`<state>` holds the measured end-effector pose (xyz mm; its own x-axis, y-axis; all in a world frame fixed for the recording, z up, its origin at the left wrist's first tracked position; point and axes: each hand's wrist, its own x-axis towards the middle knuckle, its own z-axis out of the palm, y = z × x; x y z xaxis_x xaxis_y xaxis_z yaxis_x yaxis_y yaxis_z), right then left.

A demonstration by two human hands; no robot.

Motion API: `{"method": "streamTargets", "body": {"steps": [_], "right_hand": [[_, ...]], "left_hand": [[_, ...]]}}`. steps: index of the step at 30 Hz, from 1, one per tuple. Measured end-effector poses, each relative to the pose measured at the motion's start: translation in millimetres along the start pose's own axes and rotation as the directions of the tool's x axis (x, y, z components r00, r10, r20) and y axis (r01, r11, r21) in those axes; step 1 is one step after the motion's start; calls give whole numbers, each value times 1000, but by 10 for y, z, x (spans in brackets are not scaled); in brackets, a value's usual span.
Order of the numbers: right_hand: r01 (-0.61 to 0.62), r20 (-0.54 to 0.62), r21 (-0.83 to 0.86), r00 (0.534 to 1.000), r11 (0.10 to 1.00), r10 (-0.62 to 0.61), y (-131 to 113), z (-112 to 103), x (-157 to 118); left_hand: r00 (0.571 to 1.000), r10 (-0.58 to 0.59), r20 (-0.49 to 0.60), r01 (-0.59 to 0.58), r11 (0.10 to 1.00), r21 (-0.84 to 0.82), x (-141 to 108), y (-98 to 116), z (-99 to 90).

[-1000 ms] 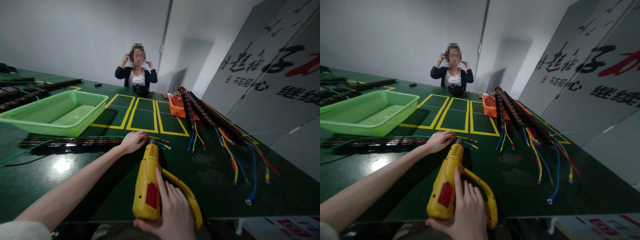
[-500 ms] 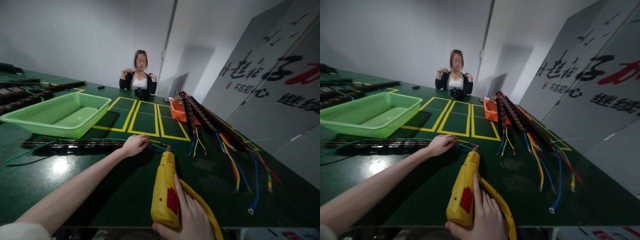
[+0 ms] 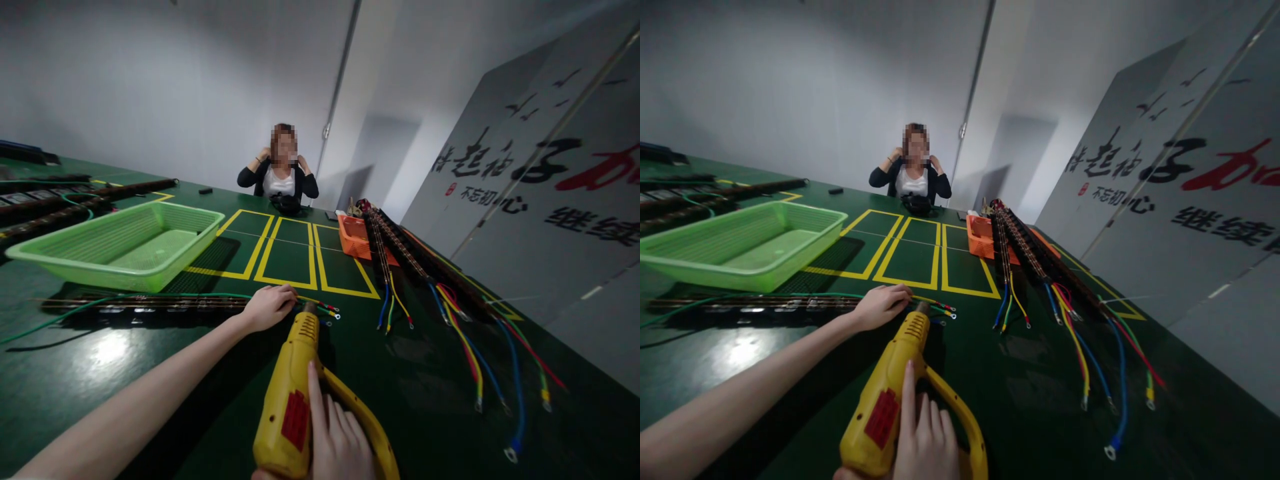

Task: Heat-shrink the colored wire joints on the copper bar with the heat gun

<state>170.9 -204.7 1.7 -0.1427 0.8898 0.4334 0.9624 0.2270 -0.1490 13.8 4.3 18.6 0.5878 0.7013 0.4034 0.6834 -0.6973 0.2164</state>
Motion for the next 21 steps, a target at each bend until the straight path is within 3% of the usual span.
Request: {"method": "streamTargets", "body": {"steps": [9, 15, 21], "right_hand": [[3, -12, -3, 1000, 1000, -3, 124, 24, -52], [-51, 47, 1, 998, 999, 51, 365, -150, -109], [-111, 46, -38, 993, 993, 113, 428, -286, -134]], "left_hand": [[1000, 4, 6, -4, 1000, -9, -7, -4, -16], [1000, 3, 16, -3, 1000, -22, -7, 3, -32], [1000, 21, 9, -20, 998, -68, -8, -20, -21]]}}
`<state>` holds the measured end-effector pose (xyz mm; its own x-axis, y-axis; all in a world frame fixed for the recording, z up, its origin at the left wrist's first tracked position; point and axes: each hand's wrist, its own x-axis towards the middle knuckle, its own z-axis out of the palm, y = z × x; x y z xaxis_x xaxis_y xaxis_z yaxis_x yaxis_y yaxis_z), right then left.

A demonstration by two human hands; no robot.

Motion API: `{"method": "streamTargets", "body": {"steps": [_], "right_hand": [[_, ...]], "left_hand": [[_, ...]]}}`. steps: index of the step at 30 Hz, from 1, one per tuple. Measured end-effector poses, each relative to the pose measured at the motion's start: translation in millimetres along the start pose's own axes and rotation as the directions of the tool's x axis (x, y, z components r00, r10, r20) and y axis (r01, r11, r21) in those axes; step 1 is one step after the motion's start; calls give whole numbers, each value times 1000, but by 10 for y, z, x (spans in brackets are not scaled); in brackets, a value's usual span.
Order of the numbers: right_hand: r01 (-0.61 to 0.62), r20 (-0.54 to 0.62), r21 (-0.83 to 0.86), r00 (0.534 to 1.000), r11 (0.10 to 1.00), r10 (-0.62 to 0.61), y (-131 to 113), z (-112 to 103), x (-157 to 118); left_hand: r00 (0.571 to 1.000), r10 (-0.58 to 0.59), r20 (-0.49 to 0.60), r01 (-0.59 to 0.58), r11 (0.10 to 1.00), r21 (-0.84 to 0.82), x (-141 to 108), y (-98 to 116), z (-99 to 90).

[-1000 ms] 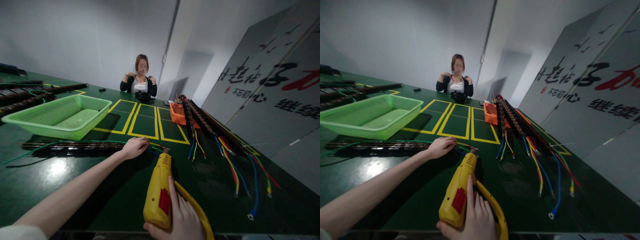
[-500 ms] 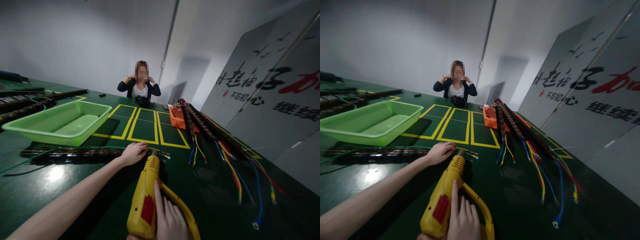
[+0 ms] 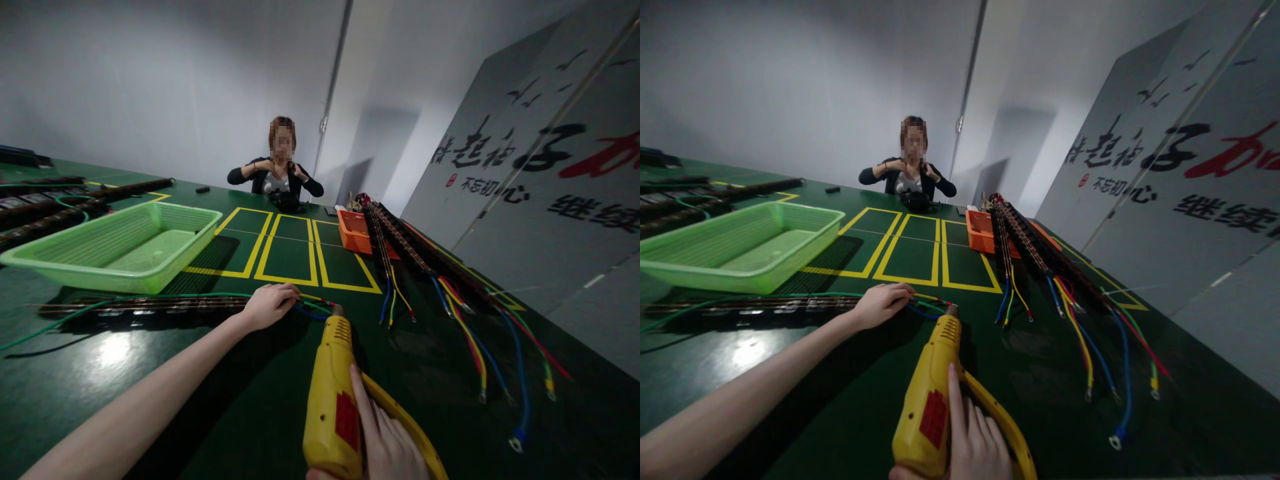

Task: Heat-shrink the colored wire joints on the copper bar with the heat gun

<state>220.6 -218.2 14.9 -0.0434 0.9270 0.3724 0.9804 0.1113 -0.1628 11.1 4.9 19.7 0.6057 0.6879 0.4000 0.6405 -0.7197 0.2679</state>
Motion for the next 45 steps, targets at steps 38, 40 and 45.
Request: {"method": "streamTargets", "body": {"steps": [38, 40, 45], "right_hand": [[234, -117, 102, 968, 967, -222, -666, 200, 181], [237, -120, 102, 967, 966, -224, -688, 192, 199], [220, -105, 118, 972, 968, -208, -667, 158, 196]], "left_hand": [[978, -197, 71, 199, 770, -606, 17, -133, -8], [976, -205, 78, 206, 734, -648, 17, -141, -4], [977, -205, 66, 193, 697, -691, 14, -152, -11]]}}
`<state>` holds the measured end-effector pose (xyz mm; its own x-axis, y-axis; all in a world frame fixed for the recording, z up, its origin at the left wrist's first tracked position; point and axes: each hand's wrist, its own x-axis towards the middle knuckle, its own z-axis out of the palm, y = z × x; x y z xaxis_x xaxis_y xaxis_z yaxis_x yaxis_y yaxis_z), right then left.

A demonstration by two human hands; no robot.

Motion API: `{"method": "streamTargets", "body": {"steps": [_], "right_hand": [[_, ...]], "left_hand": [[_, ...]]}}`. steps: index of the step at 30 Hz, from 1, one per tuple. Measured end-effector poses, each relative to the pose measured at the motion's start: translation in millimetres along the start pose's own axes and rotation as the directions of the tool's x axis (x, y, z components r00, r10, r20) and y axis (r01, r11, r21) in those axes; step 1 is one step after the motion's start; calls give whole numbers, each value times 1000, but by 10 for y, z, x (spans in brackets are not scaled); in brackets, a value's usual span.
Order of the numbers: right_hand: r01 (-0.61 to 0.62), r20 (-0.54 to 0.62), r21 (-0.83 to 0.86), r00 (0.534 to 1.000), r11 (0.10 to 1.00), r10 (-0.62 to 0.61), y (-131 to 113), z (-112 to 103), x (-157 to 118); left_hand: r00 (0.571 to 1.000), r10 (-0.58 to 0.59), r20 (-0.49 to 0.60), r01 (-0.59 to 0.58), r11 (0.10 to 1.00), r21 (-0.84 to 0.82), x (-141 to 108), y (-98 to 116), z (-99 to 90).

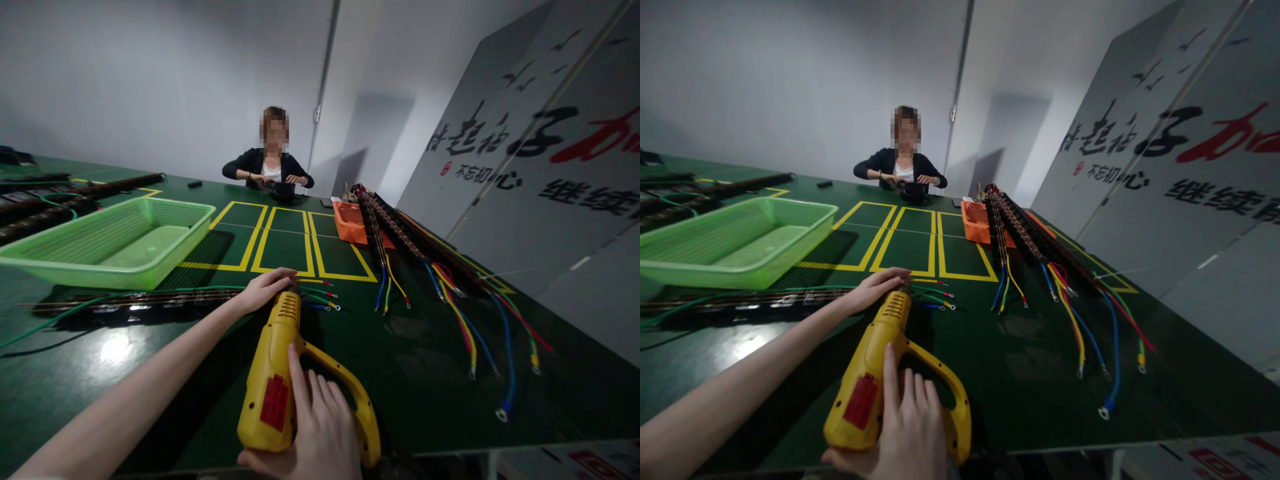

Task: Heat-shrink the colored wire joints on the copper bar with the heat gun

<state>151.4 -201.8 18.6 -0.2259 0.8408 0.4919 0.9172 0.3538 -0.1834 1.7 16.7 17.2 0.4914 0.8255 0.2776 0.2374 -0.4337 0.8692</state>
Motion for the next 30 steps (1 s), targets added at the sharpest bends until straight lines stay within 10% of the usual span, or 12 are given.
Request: {"method": "streamTargets", "body": {"steps": [15, 30], "right_hand": [[-121, 8, -104, 992, 987, 122, 527, -145, -202], [-60, -15, -84, 998, 995, 59, 333, -108, -195]], "left_hand": [[999, 0, 53, 6, 994, -107, -13, 78, -8], [999, -34, 34, 39, 989, -141, 3, 40, -6]]}}
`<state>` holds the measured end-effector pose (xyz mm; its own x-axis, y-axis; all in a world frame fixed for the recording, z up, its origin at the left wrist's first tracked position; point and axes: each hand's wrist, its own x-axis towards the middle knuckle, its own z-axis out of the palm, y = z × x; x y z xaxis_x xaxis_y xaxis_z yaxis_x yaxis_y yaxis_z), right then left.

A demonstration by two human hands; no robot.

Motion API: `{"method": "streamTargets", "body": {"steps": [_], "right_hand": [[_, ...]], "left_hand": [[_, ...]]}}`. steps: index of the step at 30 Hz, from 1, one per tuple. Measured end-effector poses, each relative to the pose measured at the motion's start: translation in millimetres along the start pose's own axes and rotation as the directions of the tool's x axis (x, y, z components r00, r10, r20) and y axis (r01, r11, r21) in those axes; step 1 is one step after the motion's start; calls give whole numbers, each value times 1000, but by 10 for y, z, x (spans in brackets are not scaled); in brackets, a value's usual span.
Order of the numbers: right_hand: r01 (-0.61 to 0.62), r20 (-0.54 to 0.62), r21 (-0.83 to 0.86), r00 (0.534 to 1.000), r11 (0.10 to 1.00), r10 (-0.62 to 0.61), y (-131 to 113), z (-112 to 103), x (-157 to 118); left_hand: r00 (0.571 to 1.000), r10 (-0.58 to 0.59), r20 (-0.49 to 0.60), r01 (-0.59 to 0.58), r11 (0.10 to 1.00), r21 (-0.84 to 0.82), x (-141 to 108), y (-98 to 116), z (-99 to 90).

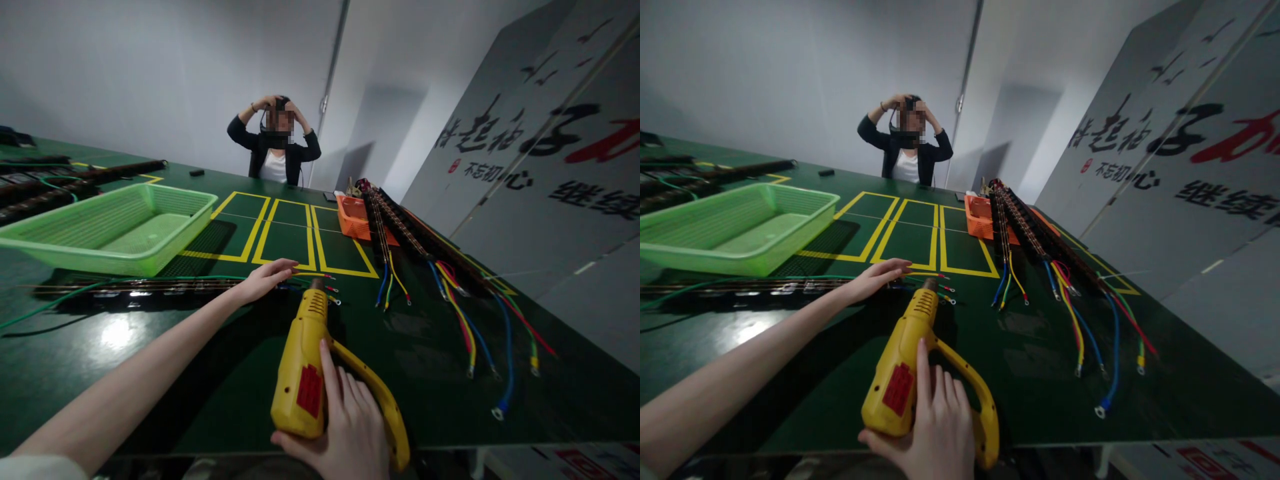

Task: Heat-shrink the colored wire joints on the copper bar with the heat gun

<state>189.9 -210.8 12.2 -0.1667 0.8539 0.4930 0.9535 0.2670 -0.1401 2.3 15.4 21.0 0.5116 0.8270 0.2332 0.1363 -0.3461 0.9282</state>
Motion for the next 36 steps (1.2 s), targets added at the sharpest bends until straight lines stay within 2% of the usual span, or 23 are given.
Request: {"method": "streamTargets", "body": {"steps": [7, 13, 18, 22, 26, 29, 36], "right_hand": [[102, -31, 64, 994, 993, -100, -325, 16, 100], [114, -67, 56, 992, 992, -111, -381, 44, 114], [84, -11, 96, 996, 992, -83, -291, 42, 75], [54, 27, 74, 998, 996, -56, -104, -3, 43], [-4, 47, 7, 999, 1000, 4, 108, -42, -21], [-31, 18, -45, 999, 998, 32, 208, -61, -64], [-33, -19, -72, 999, 997, 32, 191, -59, -59]], "left_hand": [[1000, 9, -3, -8, 996, 92, -9, -24, 0], [1000, 0, 4, -1, 995, 102, -22, 7, 4], [1000, -12, -5, 12, 990, 137, -32, 16, -4], [1000, -11, -8, 12, 991, 134, -30, 7, -8], [999, 40, 34, -46, 982, 185, -14, -1, -5], [994, 97, 52, -107, 962, 253, -2, 2, -2], [991, 127, 31, -130, 948, 291, 15, -1, 5]]}}
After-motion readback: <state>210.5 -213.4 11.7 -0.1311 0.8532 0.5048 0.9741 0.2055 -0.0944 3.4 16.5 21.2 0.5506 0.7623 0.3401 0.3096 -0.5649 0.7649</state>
